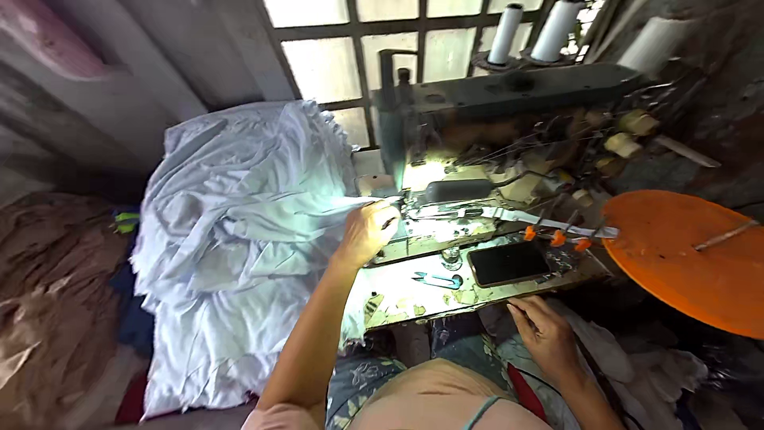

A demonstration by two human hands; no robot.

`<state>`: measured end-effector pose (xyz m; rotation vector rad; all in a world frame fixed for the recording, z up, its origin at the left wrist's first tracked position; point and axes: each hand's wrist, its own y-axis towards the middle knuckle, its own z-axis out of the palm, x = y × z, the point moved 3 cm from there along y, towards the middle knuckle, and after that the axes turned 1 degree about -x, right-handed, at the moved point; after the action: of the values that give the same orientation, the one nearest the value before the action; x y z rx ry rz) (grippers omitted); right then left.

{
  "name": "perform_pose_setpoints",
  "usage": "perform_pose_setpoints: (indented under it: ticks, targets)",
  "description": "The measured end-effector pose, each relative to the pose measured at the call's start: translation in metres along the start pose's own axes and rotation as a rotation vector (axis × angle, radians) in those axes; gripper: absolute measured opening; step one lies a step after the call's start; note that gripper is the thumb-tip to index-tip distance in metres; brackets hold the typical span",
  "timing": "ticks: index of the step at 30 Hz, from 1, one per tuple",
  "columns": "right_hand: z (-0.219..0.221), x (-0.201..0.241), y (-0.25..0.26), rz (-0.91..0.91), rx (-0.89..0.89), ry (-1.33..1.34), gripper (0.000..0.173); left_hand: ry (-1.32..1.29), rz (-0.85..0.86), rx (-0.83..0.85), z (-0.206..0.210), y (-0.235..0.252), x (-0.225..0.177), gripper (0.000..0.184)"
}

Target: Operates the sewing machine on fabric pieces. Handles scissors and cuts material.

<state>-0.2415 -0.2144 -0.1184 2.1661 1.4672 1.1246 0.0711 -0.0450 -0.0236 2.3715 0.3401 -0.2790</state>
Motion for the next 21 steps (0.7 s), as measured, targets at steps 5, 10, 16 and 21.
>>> perform_pose_setpoints:
  ticks: [5, 10, 16, 21]
  targets:
    - [0.012, -0.002, -0.007, -0.014, 0.073, 0.021, 0.026, -0.021, -0.057, -0.006, 0.007, 0.008, -0.02, 0.012]
    - [0.02, 0.003, -0.005, -0.036, 0.098, 0.067, 0.026, 0.079, -0.045, -0.023, 0.019, 0.014, -0.035, 0.011]
    - [0.017, -0.007, -0.014, 0.0, 0.125, 0.072, 0.021, 0.04, -0.04, 0.042, 0.022, 0.016, -0.021, 0.012]
    - [-0.006, -0.032, -0.043, 0.157, 0.174, 0.002, 0.019, 0.107, -0.056, 0.096, 0.023, 0.016, -0.019, 0.017]
